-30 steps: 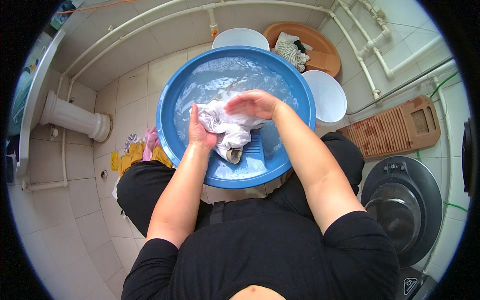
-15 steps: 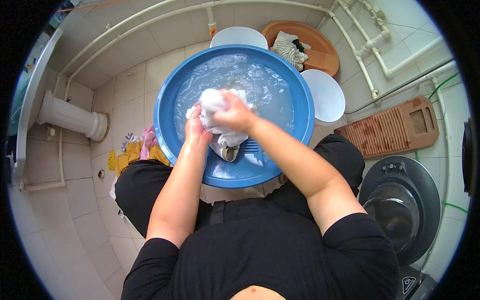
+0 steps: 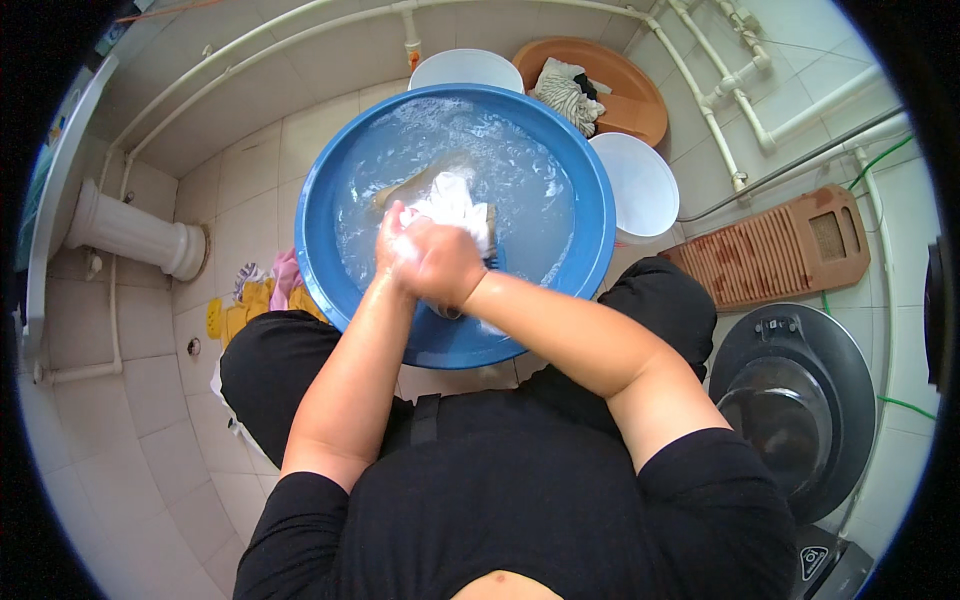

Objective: The person sits on the floor and hand-washes a white garment in a blue basin filled with soapy water. They repeatedly submerge, scrub, and wring the fabric by hand, occasionally lifting it to inspect the material before returning it to the basin.

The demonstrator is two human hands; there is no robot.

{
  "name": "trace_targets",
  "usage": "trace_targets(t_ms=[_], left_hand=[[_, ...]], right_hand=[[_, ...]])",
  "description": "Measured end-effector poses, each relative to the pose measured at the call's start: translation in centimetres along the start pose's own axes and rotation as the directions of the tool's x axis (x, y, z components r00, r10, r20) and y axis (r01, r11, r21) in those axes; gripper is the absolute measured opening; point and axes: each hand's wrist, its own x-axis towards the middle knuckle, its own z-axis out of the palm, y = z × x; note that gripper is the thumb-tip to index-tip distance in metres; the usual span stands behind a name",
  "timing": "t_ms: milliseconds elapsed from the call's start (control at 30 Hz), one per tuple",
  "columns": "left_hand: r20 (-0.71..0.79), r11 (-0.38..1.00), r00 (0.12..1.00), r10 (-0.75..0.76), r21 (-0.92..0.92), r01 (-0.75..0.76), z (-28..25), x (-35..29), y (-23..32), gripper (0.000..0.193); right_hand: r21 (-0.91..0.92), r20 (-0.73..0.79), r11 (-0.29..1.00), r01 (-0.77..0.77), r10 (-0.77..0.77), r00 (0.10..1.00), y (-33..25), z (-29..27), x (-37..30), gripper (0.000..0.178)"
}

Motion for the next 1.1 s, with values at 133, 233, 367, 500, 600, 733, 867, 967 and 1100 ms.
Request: trace_targets(t_ms=[133,233,367,500,600,733,867,967,1100], left_hand=[[-0.365,0.907,0.875,0.318,0.386,-0.169,-1.8,-0.1,-1.0,0.024],[-0.727,0.934,0.598,0.337,0.338,-0.115,7.1,2.9,-5.7,0.03],[-0.562,0.925,0.747,0.355,0.325,-0.194,2.7,0.7,-3.8,0.037],[-0.684,0.917,0.641,0.349,0.391,-0.081,3.1,0.6,-2.4,0.039],[-0.672,0.854,0.666,0.323,0.51,0.101,8.9,1.2,-4.5,0.038],[-0.538,0.179,0.838,0.094,0.837,0.517,10.6,0.8,-2.8,0.049],[-0.518,-0.169,0.841,0.154,0.825,0.539,11.5,0.7,-0.9,0.047],[-0.418,-0.073,0.868,0.267,0.89,0.45,11.5,0.7,-0.6,0.044],[-0.206,0.545,0.865,0.457,0.833,-0.09,11.1,0.1,-0.3,0.034]], right_hand=[[-0.007,0.008,1.0,-0.025,0.025,1.0,1.0,0.0,-0.4,0.018],[-0.317,0.032,0.939,-0.132,0.15,0.988,5.5,-1.3,0.2,0.019],[-0.029,-0.088,0.975,-0.22,0.217,0.972,0.7,-1.2,0.4,0.02],[0.005,-0.005,1.0,0.015,-0.015,1.0,-0.9,-0.7,-0.4,0.021],[-0.036,-0.205,0.965,-0.261,0.249,0.946,3.4,-1.5,0.4,0.023],[-0.099,-0.034,0.872,-0.479,0.478,0.878,9.0,-4.3,2.2,0.027],[0.393,0.382,0.753,-0.528,0.388,0.838,5.5,-5.5,4.3,0.027],[0.635,0.494,0.451,-0.627,0.388,0.778,5.3,-6.5,4.7,0.039],[0.365,0.549,0.678,-0.638,0.397,0.736,8.1,-6.6,2.2,0.056]])
